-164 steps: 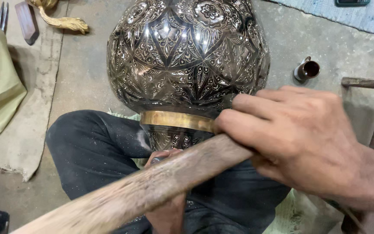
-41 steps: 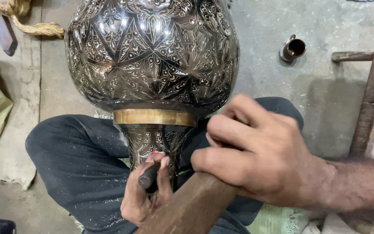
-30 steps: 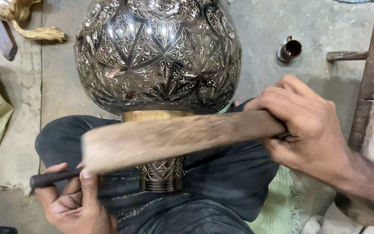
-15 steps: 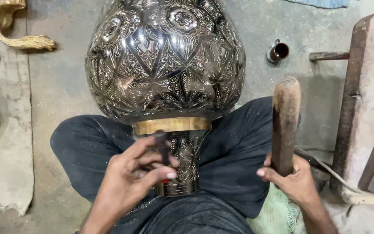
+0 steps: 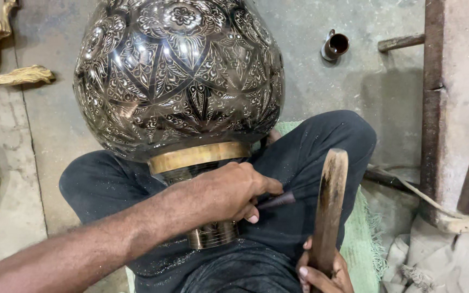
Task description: The person is engraving a decorative pattern onto the neck of a large metal vase using a chisel and a wooden mallet. They repeatedly strike the chisel to create fine lines and details on the surface.
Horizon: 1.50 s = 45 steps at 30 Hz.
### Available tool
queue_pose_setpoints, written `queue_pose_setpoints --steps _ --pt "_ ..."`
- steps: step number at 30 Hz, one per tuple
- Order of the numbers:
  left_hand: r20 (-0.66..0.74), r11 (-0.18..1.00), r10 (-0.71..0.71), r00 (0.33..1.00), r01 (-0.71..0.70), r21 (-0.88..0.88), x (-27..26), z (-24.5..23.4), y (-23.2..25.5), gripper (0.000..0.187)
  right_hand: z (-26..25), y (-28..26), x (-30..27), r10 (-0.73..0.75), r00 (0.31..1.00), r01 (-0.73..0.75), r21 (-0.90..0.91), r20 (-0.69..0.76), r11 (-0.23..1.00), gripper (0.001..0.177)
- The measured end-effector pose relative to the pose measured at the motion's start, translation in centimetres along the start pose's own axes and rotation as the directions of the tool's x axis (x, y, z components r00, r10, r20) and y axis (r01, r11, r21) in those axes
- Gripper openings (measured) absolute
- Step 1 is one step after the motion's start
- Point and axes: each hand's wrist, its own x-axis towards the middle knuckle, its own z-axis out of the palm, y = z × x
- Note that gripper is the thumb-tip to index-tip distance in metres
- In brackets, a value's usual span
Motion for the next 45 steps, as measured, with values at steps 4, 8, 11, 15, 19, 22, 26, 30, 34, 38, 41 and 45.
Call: queue_pose_setpoints --steps 4,8,11,15,19,22,26,30,34,38,41,45 --pt "0.049 0.999 -0.046 0.998 0.047 -0.018 0.2 -0.2 -0.1 0.067 -1.4 -0.3 -0.2 0.043 0.997 -0.039 -0.070 0.058 0.997 0.039" --pt "0.002 1.000 -0.007 1.000 0.007 0.014 0.0 -0.4 0.2 0.062 -1.7 -0.9 0.2 0.085 0.994 -0.099 -0.261 -0.064 0.960 0.047" --pt "-0.027 0.998 0.009 1.000 -0.008 0.057 -0.1 -0.2 0.2 0.063 -1.8 -1.2 0.9 0.081 0.996 -0.085 -0.331 -0.026 0.940 0.038" --pt "0.026 0.996 -0.073 0.997 0.071 0.058 0.0 0.0 0.5 0.065 -1.4 -1.0 1.1 0.058 0.994 -0.078 -0.223 -0.093 0.972 0.026" --pt "0.024 0.995 -0.047 0.999 0.045 0.085 -0.1 -0.2 0.7 0.066 0.0 -0.6 1.3 -0.324 0.941 0.329 -0.465 0.092 0.822 0.028" --pt "0.043 0.996 -0.048 0.998 0.045 0.071 0.0 -0.3 0.8 0.067 1.0 -0.2 1.8 -0.224 0.966 0.152 -0.419 -0.127 0.895 0.026" --pt "0.075 0.998 -0.053 0.996 0.050 0.045 0.2 -0.1 0.6 0.068 1.7 0.2 1.7 -0.285 0.956 0.181 -0.609 -0.077 0.772 0.039" --pt "0.124 0.995 -0.003 0.992 -0.010 0.100 0.6 -0.1 0.3 0.068 1.8 0.7 1.6 -0.177 0.954 0.071 -0.393 -0.241 0.917 0.027" --pt "0.184 0.997 0.026 0.983 -0.038 0.064 0.7 -0.4 0.2 0.065 1.8 1.2 1.7 -0.230 0.938 0.102 -0.428 -0.259 0.898 0.025" --pt "0.246 0.996 0.004 0.969 -0.025 0.084 0.8 -0.7 0.2 0.065 1.0 2.2 1.2 -0.275 0.954 0.129 -0.660 -0.122 0.740 0.023" --pt "0.267 0.994 0.035 0.963 -0.062 0.095 0.9 -0.8 0.1 0.064 1.0 3.9 0.7 -0.223 0.888 0.109 -0.286 -0.401 0.952 0.025" --pt "0.339 0.999 -0.007 0.941 -0.010 0.047 1.4 -0.5 0.1 0.065 0.3 6.3 0.3 -0.283 0.908 0.072 -0.551 -0.309 0.832 0.035"
